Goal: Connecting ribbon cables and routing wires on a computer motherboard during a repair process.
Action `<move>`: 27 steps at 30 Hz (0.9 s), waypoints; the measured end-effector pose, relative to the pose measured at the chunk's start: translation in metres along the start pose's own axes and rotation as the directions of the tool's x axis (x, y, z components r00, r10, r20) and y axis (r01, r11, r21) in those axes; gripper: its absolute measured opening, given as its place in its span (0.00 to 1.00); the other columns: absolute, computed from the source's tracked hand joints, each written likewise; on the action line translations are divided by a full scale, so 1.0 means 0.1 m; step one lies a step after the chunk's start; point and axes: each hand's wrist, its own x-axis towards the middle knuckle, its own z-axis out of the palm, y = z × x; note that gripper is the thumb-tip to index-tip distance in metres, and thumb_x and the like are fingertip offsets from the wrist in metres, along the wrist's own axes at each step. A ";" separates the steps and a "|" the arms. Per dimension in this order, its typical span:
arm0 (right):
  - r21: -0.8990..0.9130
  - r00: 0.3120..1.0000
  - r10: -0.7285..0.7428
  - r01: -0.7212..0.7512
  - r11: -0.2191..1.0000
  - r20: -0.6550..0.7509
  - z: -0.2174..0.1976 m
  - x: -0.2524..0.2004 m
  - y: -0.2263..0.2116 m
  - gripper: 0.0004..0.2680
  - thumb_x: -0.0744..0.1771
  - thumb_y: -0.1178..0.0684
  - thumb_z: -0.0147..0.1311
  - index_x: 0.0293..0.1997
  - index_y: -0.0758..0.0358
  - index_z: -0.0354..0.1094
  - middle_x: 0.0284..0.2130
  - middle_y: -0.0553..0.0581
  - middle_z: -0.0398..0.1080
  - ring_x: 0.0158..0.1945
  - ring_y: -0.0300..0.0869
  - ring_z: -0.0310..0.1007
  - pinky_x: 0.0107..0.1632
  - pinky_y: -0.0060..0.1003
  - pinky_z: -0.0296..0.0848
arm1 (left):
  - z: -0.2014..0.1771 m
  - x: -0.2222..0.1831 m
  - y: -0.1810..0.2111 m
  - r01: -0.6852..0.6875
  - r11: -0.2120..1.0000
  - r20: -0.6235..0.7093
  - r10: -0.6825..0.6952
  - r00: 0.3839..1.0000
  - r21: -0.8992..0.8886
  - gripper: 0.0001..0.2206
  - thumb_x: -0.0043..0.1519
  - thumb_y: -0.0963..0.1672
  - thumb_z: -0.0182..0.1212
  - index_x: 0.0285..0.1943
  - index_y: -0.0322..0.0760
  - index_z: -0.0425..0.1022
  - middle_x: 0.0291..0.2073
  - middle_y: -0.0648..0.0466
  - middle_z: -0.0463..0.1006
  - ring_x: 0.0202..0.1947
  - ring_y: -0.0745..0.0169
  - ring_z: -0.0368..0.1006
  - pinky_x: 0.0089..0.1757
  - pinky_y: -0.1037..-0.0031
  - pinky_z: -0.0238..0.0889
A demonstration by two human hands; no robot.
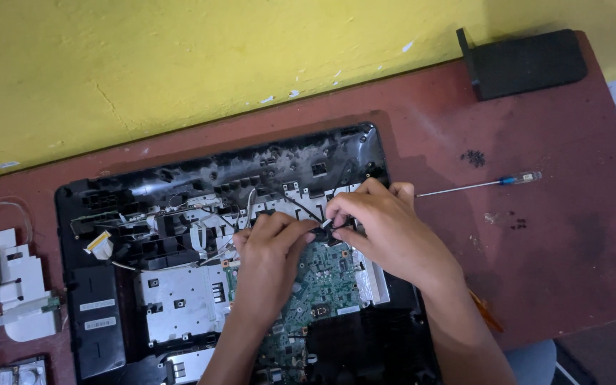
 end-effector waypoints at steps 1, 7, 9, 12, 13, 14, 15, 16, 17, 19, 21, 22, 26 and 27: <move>0.000 1.000 0.000 0.000 1.000 0.000 0.00 0.00 0.00 0.06 0.65 0.50 0.64 0.42 0.45 0.70 0.34 0.41 0.76 0.48 0.38 0.66 0.49 0.43 0.48 | 0.00 0.00 0.00 0.000 1.000 0.000 0.000 1.000 0.000 0.07 0.62 0.44 0.67 0.47 0.55 0.82 0.35 0.67 0.76 0.38 0.66 0.68 0.41 0.67 0.42; 0.013 1.000 0.008 -0.008 1.000 0.003 -0.01 0.00 -0.01 0.06 0.65 0.51 0.64 0.42 0.45 0.70 0.34 0.41 0.76 0.49 0.38 0.66 0.49 0.43 0.48 | -0.01 -0.01 0.03 -0.090 0.991 0.006 0.090 0.996 0.103 0.06 0.67 0.43 0.61 0.50 0.54 0.76 0.34 0.58 0.65 0.35 0.59 0.63 0.39 0.66 0.43; 0.016 1.000 0.007 -0.007 1.000 0.008 -0.01 0.00 -0.01 0.06 0.65 0.51 0.63 0.42 0.46 0.70 0.35 0.42 0.76 0.49 0.38 0.66 0.49 0.43 0.48 | -0.03 0.00 0.05 -0.085 0.993 0.017 0.084 0.996 0.079 0.06 0.67 0.42 0.61 0.49 0.51 0.75 0.33 0.58 0.65 0.35 0.59 0.63 0.39 0.67 0.43; 0.013 1.000 -0.007 0.007 1.000 -0.005 0.00 0.00 0.00 0.07 0.65 0.52 0.64 0.42 0.46 0.70 0.35 0.41 0.76 0.49 0.38 0.67 0.49 0.43 0.48 | -0.04 0.00 0.06 -0.083 0.993 0.019 0.081 0.996 0.078 0.06 0.66 0.41 0.62 0.47 0.50 0.75 0.34 0.58 0.66 0.35 0.59 0.63 0.39 0.67 0.43; 0.013 1.000 -0.008 0.008 1.000 -0.005 0.01 0.00 0.00 0.07 0.65 0.52 0.64 0.42 0.46 0.70 0.35 0.41 0.76 0.49 0.38 0.67 0.49 0.43 0.48 | -0.03 -0.01 0.05 -0.083 0.993 0.019 0.082 0.996 0.079 0.06 0.66 0.41 0.62 0.47 0.50 0.75 0.34 0.58 0.66 0.35 0.59 0.63 0.39 0.67 0.43; 0.008 1.000 -0.010 0.011 1.000 -0.009 0.01 -0.01 0.00 0.06 0.65 0.52 0.64 0.41 0.46 0.70 0.35 0.41 0.76 0.49 0.39 0.66 0.49 0.44 0.48 | -0.03 -0.02 0.05 -0.055 0.996 0.024 0.053 0.998 0.075 0.07 0.67 0.43 0.61 0.52 0.51 0.74 0.34 0.59 0.67 0.36 0.60 0.64 0.40 0.68 0.43; 0.004 1.000 -0.013 0.013 1.000 -0.011 0.01 -0.01 -0.01 0.06 0.65 0.51 0.64 0.41 0.46 0.70 0.36 0.42 0.75 0.49 0.39 0.66 0.49 0.44 0.49 | -0.03 -0.03 0.04 -0.026 0.997 0.029 0.024 0.999 0.072 0.09 0.67 0.44 0.60 0.56 0.52 0.73 0.34 0.60 0.67 0.36 0.61 0.64 0.41 0.69 0.43; 0.004 1.000 -0.015 0.015 1.000 -0.010 0.01 -0.01 -0.02 0.06 0.65 0.51 0.64 0.41 0.46 0.70 0.36 0.42 0.75 0.49 0.39 0.66 0.49 0.44 0.49 | -0.02 -0.04 0.04 -0.025 0.997 0.028 0.023 0.999 0.073 0.09 0.67 0.44 0.60 0.56 0.52 0.73 0.34 0.60 0.67 0.36 0.61 0.64 0.41 0.69 0.43; -0.003 1.000 -0.022 0.021 1.000 -0.012 0.01 -0.01 -0.03 0.06 0.65 0.52 0.64 0.40 0.46 0.70 0.36 0.43 0.74 0.48 0.40 0.65 0.49 0.45 0.48 | -0.02 -0.04 0.03 -0.023 0.998 0.020 0.022 1.000 0.053 0.08 0.68 0.46 0.59 0.55 0.49 0.73 0.37 0.61 0.70 0.39 0.61 0.66 0.42 0.68 0.44; -0.010 0.999 -0.029 0.029 1.000 -0.013 -0.01 -0.01 -0.06 0.06 0.65 0.52 0.65 0.38 0.46 0.69 0.37 0.43 0.73 0.48 0.40 0.64 0.50 0.45 0.48 | -0.02 -0.05 0.03 -0.021 0.999 0.012 0.021 1.000 0.034 0.08 0.69 0.47 0.58 0.54 0.47 0.73 0.40 0.61 0.74 0.42 0.61 0.67 0.43 0.68 0.45; -0.024 0.999 -0.047 0.047 0.999 0.004 -0.03 -0.01 -0.09 0.06 0.66 0.52 0.63 0.36 0.44 0.66 0.36 0.37 0.75 0.48 0.40 0.64 0.48 0.45 0.47 | -0.04 -0.04 0.04 -0.054 0.998 -0.012 0.054 0.998 0.026 0.08 0.68 0.50 0.58 0.49 0.47 0.72 0.42 0.62 0.77 0.43 0.61 0.69 0.43 0.67 0.45; -0.023 0.999 -0.048 0.048 0.999 0.006 -0.02 -0.02 -0.08 0.06 0.66 0.52 0.63 0.36 0.44 0.66 0.36 0.37 0.75 0.48 0.40 0.64 0.48 0.45 0.47 | -0.07 -0.03 0.06 -0.051 0.998 -0.011 0.052 0.999 0.027 0.08 0.68 0.50 0.58 0.49 0.47 0.72 0.42 0.62 0.77 0.43 0.61 0.69 0.43 0.67 0.45; -0.036 0.998 -0.068 0.067 0.997 -0.019 0.00 -0.04 -0.04 0.08 0.65 0.52 0.64 0.36 0.45 0.65 0.36 0.39 0.73 0.49 0.38 0.64 0.49 0.44 0.46 | -0.13 -0.01 0.08 -0.053 0.998 0.008 0.053 0.999 -0.031 0.04 0.65 0.45 0.60 0.46 0.47 0.75 0.42 0.64 0.79 0.43 0.63 0.70 0.40 0.67 0.43; -0.038 0.997 -0.075 0.073 0.997 -0.036 0.00 -0.05 -0.02 0.07 0.65 0.52 0.64 0.36 0.45 0.65 0.38 0.39 0.72 0.50 0.38 0.64 0.49 0.44 0.45 | -0.13 -0.02 0.08 -0.070 0.997 -0.010 0.070 0.998 -0.045 0.06 0.63 0.42 0.61 0.47 0.49 0.74 0.43 0.64 0.79 0.44 0.64 0.70 0.40 0.68 0.41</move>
